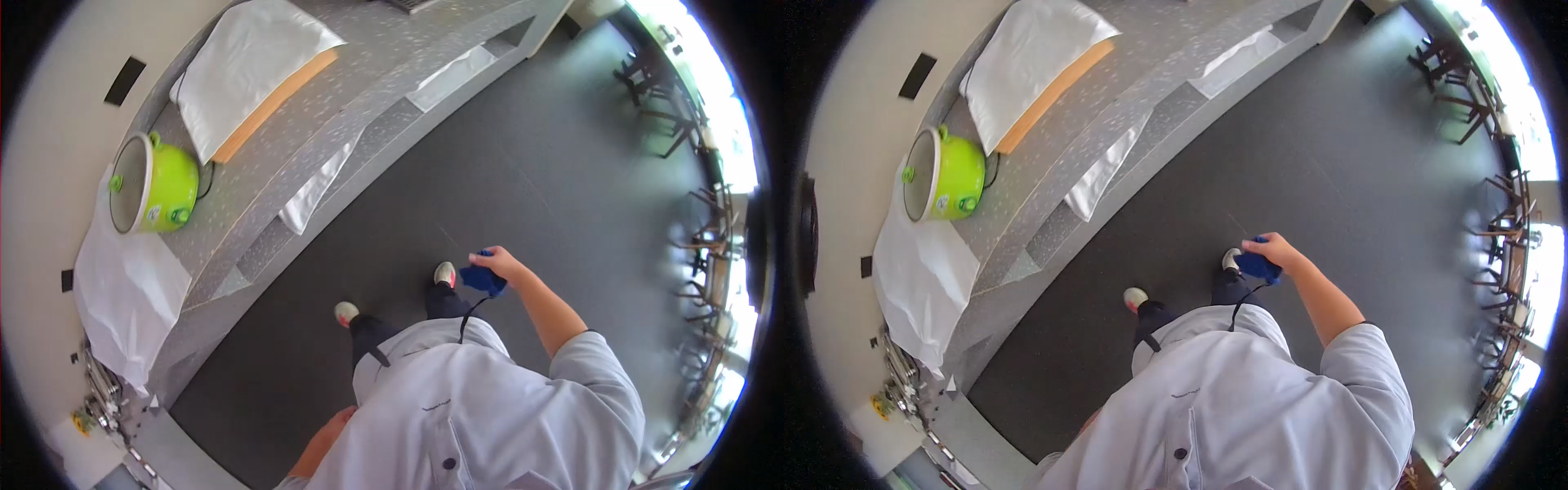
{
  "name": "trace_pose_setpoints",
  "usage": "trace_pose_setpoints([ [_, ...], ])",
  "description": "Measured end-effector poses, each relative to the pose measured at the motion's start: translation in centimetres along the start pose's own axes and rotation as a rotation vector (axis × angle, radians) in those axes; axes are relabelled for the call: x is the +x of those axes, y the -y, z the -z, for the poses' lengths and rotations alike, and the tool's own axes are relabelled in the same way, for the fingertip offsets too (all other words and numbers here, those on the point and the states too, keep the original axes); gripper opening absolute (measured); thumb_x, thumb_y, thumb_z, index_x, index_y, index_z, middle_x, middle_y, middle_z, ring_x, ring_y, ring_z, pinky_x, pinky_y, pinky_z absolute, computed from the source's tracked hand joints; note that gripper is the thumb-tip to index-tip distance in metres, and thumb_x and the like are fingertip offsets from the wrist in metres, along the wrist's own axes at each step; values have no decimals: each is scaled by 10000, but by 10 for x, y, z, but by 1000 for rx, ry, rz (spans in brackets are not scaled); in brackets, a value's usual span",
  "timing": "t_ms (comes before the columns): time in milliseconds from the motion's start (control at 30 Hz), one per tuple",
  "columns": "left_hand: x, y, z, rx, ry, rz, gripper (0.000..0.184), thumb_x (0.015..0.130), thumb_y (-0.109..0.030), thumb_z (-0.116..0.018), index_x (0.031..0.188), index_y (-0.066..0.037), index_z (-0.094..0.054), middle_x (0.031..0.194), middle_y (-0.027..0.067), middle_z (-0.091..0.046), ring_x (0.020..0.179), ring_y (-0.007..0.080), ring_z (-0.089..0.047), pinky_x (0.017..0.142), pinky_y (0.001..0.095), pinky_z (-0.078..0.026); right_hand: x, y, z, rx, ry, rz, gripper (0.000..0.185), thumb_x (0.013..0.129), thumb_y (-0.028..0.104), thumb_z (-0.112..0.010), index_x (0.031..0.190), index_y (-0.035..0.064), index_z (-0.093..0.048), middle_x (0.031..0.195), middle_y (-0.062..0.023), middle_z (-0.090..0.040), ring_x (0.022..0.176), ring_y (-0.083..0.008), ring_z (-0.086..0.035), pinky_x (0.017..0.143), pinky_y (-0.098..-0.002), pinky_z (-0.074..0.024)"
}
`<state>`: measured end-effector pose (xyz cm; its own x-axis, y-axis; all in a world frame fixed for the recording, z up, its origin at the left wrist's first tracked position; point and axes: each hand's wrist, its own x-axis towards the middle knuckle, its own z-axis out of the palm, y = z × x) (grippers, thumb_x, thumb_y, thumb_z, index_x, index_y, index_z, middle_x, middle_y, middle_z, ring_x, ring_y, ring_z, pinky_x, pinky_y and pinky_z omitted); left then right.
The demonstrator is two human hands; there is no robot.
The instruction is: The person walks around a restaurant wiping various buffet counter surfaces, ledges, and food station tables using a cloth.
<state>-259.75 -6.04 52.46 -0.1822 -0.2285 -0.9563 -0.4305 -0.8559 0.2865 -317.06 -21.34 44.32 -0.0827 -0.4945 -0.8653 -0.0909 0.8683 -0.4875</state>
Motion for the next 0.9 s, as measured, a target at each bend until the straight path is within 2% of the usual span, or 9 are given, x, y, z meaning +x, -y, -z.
trace_pose_setpoints([
  [100, -4, -27, -22, -14, 12, 9, 196, 932, -110, -670, 1098, -11, -707, 1041, 92, -742, 986, 174, -689, 882, 327, -531, -31, -42, 57, -600, 106, 237, 425, 738, 385, -799, 1017, 66, -760, 935, -133, -756, 847, -279, -723, 780, -419, -580],
  [167, -3, -45, -37, -27, 16, 16, 205, 934, -99, -665, 1114, -9, -701, 1056, 92, -739, 998, 176, -687, 892, 328, -529, -74, -67, 83, -824, 384, 190, 441, 703, 352, -778, 1100, 159, -774, 978, -142, -761, 897, -287, -723, 821, -415, -575],
  [200, -2, -54, -42, -32, 20, 19, 209, 934, -93, -663, 1122, -8, -698, 1064, 91, -737, 1004, 177, -686, 896, 328, -528, -85, -92, 88, -916, 537, 105, 486, 709, 359, -778, 1174, 220, -763, 1063, -147, -760, 950, -302, -717, 863, -418, -563],
  [267, 4, -71, -50, -41, 25, 22, 219, 935, -81, -658, 1138, -5, -693, 1080, 91, -734, 1017, 179, -683, 906, 328, -525, -119, -111, 88, -863, 727, -10, 449, 738, 320, -752, 1167, 188, -764, 1152, -153, -738, 1028, -329, -703, 902, -430, -547],
  [333, 15, -89, -53, -46, 32, 15, 230, 937, -70, -654, 1154, -3, -687, 1095, 90, -731, 1030, 181, -681, 916, 328, -523, -137, -146, 76, -804, 575, 28, 425, 756, 307, -737, 1154, 159, -762, 1127, -173, -740, 1038, -357, -699, 895, -422, -542],
  [467, 52, -130, -50, -64, 63, -20, 255, 939, -47, -644, 1187, 1, -675, 1126, 89, -725, 1055, 185, -676, 935, 329, -518, -129, -146, 68, -700, 388, -172, 401, 787, 314, -715, 1144, 139, -758, 1112, -183, -739, 1047, -368, -693, 891, -427, -541],
  [733, 104, -256, -4, 70, 261, -5, 344, 945, 19, -615, 1288, 16, -633, 1215, 93, -703, 1123, 199, -660, 987, 334, -503, -96, -70, 86, -679, 263, -288, 402, 806, 332, -713, 1148, 125, -756, 1106, -174, -740, 1031, -344, -690, 883, -420, -540],
  [833, 113, -275, 3, -131, 338, 47, 368, 948, -18, -633, 1316, -2, -628, 1221, 94, -701, 1119, 207, -661, 982, 349, -511, -89, -49, 92, -667, 239, -314, 403, 814, 339, -712, 1149, 120, -755, 1103, -171, -741, 1025, -335, -689, 879, -417, -540],
  [900, 125, -266, 3, -106, 260, 43, 316, 951, -44, -641, 1264, -1, -663, 1165, 105, -721, 1063, 224, -682, 941, 359, -533, -89, -39, 97, -660, 238, -325, 404, 819, 343, -712, 1150, 116, -754, 1101, -169, -741, 1021, -329, -689, 877, -415, -540],
])
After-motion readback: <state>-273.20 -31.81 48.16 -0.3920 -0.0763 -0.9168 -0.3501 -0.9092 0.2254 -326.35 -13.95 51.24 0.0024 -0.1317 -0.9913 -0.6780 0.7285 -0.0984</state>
